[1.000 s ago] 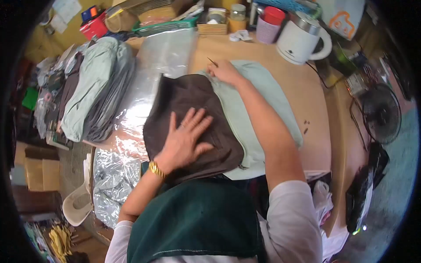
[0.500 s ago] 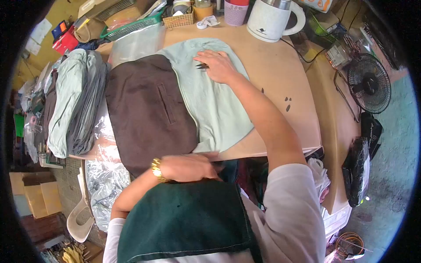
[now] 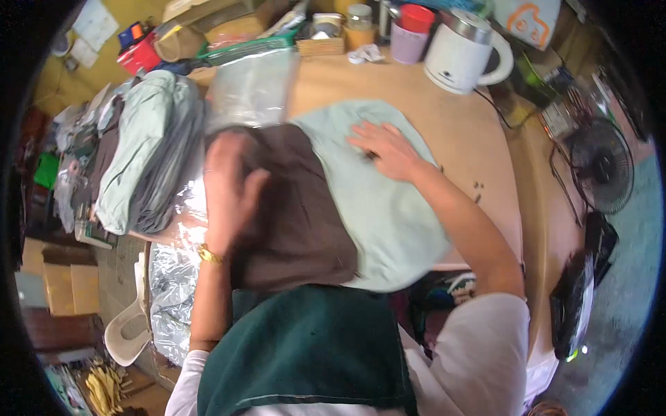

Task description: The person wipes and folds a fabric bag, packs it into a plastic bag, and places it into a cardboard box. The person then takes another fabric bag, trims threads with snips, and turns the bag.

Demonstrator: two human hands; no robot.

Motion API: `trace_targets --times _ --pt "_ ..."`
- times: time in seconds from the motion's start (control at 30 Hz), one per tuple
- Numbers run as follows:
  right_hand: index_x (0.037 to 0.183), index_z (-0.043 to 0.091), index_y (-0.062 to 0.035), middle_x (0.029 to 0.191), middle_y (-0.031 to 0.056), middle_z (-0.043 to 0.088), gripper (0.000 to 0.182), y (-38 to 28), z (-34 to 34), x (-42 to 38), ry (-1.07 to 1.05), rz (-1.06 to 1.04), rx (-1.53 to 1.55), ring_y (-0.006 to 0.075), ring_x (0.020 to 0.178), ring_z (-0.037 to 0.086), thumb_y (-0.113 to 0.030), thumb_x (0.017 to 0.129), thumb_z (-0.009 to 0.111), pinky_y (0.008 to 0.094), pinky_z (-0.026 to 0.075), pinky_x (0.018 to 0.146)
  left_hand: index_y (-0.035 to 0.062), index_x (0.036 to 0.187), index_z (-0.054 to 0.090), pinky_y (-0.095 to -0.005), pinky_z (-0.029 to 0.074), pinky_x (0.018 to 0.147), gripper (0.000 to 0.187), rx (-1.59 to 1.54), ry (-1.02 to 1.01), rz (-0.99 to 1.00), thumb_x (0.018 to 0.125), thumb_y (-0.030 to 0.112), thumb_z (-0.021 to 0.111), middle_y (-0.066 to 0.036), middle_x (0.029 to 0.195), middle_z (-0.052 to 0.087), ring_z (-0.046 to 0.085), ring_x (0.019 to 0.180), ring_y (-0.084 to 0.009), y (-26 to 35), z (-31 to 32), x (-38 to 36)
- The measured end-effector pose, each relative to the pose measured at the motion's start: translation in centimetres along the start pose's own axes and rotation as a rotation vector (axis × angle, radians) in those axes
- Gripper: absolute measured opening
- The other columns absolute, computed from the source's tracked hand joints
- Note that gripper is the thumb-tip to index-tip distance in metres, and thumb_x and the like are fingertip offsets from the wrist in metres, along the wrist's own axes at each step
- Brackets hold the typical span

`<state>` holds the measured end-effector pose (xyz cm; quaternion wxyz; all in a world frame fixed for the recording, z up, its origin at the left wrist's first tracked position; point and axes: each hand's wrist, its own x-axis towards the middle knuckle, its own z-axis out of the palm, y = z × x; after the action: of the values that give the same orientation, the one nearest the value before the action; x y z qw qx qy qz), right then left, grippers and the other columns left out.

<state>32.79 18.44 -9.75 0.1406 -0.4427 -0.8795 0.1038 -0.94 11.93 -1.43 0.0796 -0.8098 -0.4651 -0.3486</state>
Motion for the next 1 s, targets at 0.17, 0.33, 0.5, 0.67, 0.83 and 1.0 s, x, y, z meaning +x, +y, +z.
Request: trace_targets --times 0.17,0.33,0.5,0.67,0.83,1.0 --pt "0.128 0.06 -0.011 0.132 0.0122 0.058 0.048 -1.4 -4.3 0.3 -0.133 0.002 0.043 0.0299 0.126 0.051 0.002 0.082 0.053 0.0438 0.039 0.102 -0.0122 0.134 0.042 -0.0408 0.049 0.089 0.096 -0.176 -0.24 -0.801 0.077 0.059 0.072 -0.028 0.107 0.066 0.064 0.102 -0.0376 -7.6 -0.1 -1.8" --pt "0.119 0.064 -0.0063 0.106 0.013 0.069 0.03 -10.7 -7.5 9.2 -0.054 0.288 0.658 0.0267 0.101 0.066 -0.017 0.091 0.061 0.038 0.049 0.087 0.0007 0.098 0.067 -0.0356 0.052 0.078 0.036 -0.527 -0.32 -0.768 0.084 0.033 0.073 -0.019 0.102 0.069 0.068 0.092 -0.0241 -9.4 2.9 -0.8" --pt "0.1 0.066 -0.0042 0.072 -0.0032 0.056 0.026 -15.4 -2.0 16.3 0.069 -0.205 0.745 0.007 0.07 0.052 -0.027 0.088 0.069 0.026 0.044 0.063 0.0027 0.097 0.049 -0.0289 0.046 0.075 0.02 -0.688 -0.083 -0.535 0.089 0.01 0.066 -0.004 0.086 0.057 0.056 0.078 -0.0152 -4.8 -0.5 -0.3" --pt "0.079 0.064 -0.0008 0.064 -0.0012 0.052 0.022 -15.7 -3.4 13.8 0.1 -0.104 0.846 0.0069 0.064 0.046 -0.02 0.08 0.075 0.0281 0.039 0.059 -0.0001 0.119 0.053 -0.0225 0.046 0.066 0.041 -0.603 0.367 -0.752 0.084 0.008 0.072 -0.004 0.091 0.059 0.053 0.076 -0.008 -7.7 -7.2 -3.9" --pt "0.08 0.063 0.0006 0.063 -0.0001 0.051 0.02 -18.8 -4.5 12.0 0.041 -0.086 0.842 0.0062 0.063 0.045 -0.015 0.08 0.075 0.0273 0.039 0.059 0.001 0.132 0.054 -0.0237 0.046 0.071 0.049 -0.903 -0.096 -0.735 0.09 0.023 0.066 -0.005 0.103 0.064 0.054 0.077 -0.0073 -5.9 -6.6 -3.4" --pt "0.078 0.058 0.001 0.063 0.0004 0.049 0.021 -18.0 -4.1 11.2 0.148 -0.098 0.775 0.0074 0.063 0.045 -0.01 0.078 0.076 0.0269 0.039 0.06 0.0055 0.102 0.071 -0.0178 0.029 0.049 0.025 -1.11 0.383 -0.857 0.094 0.029 0.066 0.007 0.07 0.059 0.037 0.054 0.0013 -6.6 -7.5 -2.8"
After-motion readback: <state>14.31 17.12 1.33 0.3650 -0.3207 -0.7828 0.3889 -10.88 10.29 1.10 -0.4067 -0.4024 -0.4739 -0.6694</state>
